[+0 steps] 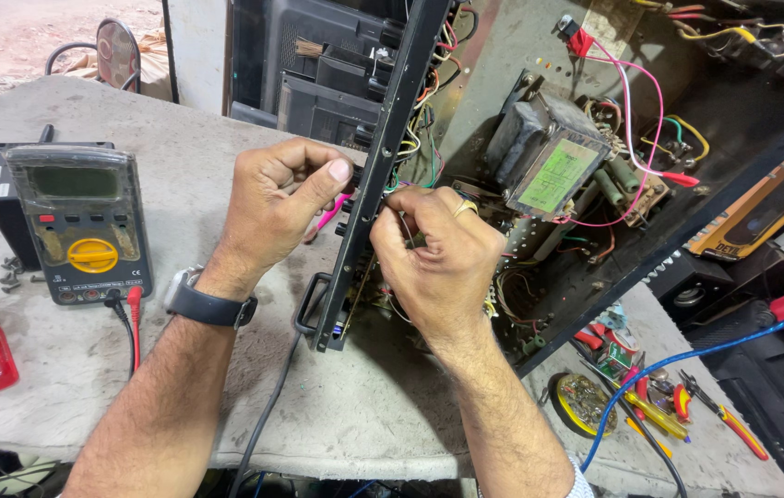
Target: The person repairs an audio amplifier chassis on a workbench, holding the open case and working on its internal circuit boards and wiring by hand. They turn the front-panel knobs and switches, reposition the chassis, and manipulate wires and components inside while a multimeter with test leads sits connected nearby.
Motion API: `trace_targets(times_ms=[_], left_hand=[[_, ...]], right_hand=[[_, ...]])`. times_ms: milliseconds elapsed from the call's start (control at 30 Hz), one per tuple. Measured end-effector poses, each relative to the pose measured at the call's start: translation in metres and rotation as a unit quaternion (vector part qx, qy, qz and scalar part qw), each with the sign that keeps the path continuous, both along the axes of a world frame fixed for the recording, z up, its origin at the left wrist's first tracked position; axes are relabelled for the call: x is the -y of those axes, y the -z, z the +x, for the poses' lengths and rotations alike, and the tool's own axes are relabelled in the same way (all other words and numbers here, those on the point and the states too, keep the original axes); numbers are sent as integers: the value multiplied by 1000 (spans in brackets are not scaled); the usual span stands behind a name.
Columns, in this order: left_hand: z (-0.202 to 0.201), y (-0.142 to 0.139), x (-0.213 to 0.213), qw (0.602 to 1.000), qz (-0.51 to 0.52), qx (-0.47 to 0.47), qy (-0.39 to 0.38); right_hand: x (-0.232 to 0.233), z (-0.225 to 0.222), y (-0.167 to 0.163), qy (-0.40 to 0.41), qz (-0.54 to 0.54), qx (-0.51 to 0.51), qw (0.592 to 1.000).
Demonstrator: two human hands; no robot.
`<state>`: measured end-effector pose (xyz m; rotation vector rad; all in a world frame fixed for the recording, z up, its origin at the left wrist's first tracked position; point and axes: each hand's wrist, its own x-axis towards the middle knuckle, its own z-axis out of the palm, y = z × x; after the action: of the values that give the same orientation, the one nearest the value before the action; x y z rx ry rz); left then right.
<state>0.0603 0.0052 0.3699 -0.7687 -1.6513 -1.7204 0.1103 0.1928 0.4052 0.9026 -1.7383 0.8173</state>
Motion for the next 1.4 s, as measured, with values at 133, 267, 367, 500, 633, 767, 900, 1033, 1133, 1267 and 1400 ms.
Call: trace_targets(times_ms=[133,267,367,500,633,767,900,1033,1133,1267,1400], left_hand=[[0,1,0,999,5,41,4],[1,1,-1,998,-4,56,4],[2,1,0,999,-29,22,4],[1,0,3,998,-21,15,52],[-2,0,7,995,-34,-55,78],[-3,1,7,996,-30,-23,82],[-2,2,4,989,8,13,149],[-3,2,4,987,8,4,159],[-6,3,3,991,-4,32,132],[-10,5,-7,996,-33,47,65],[-6,10,-23,1000,-20,5,-14]], right_hand=[[-1,0,0,-5,6,0,1000],[-1,0,1,7,4,-5,1000],[-2,-1,0,8,3,-7,1000],[-2,-1,0,6,3,-2,1000],[-2,-1,0,0,3,-3,1000],[-3,-2,0,10,5,-3,1000],[-1,-1,-1,6,5,-2,1000],[-3,-1,-1,-7,1,-3,1000],[-4,-1,-2,2,5,-2,1000],[-4,-2,0,0,1,-8,1000],[-3,-2,2,1,0,-8,1000]])
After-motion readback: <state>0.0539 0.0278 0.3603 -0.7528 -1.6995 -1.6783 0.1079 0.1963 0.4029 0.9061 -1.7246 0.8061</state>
